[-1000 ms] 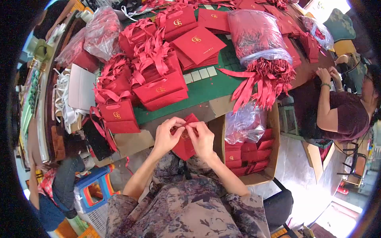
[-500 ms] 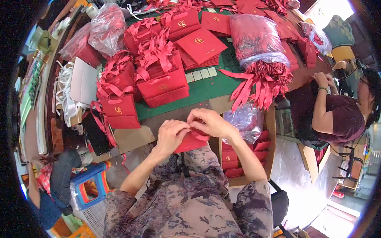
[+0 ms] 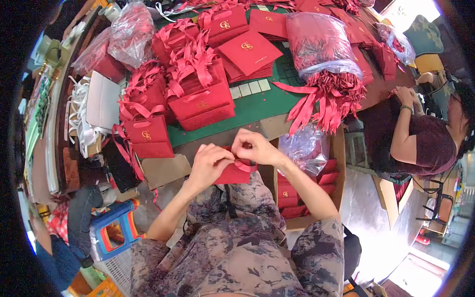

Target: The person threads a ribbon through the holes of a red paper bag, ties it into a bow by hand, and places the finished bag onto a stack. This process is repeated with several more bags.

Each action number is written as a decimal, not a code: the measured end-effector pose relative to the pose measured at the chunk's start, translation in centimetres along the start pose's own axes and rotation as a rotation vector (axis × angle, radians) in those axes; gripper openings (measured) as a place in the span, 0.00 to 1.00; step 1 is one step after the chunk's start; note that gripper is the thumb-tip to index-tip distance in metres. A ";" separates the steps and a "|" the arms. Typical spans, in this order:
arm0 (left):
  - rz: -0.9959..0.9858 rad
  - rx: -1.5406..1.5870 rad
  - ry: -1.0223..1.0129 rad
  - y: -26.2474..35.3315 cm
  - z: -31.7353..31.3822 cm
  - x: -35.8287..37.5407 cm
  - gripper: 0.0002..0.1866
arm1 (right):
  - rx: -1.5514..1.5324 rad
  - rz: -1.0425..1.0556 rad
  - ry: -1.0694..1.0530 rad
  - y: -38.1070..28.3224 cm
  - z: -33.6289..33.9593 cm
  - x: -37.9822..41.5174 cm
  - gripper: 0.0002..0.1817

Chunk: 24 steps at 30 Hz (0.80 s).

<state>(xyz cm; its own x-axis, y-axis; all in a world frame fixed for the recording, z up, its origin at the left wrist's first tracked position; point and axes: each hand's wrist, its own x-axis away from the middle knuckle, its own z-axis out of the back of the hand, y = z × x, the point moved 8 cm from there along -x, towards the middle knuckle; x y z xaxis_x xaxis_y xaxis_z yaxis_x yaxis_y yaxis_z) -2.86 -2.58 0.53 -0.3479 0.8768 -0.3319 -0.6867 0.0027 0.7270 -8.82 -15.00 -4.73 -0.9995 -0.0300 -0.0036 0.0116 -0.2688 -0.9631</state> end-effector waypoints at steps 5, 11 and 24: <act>0.196 -0.005 -0.046 -1.7 0.0 -0.5 0.04 | -0.128 -0.164 0.538 3.0 4.4 -0.8 0.08; 0.367 0.171 0.041 -4.5 1.1 -1.0 0.07 | 0.059 -0.213 0.620 0.5 4.1 2.2 0.12; 0.401 -0.260 0.041 -6.1 0.3 -0.3 0.13 | 0.191 -0.616 0.106 -0.4 0.7 11.2 0.13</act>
<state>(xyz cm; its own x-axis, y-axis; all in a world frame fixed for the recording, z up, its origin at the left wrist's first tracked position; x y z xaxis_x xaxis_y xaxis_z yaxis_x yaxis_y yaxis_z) 1.60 -2.78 -3.62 -0.6397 0.7641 -0.0832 -0.6279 -0.4571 0.6299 -20.01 -15.90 -4.18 -0.8221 0.2769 0.4975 -0.5691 -0.3735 -0.7326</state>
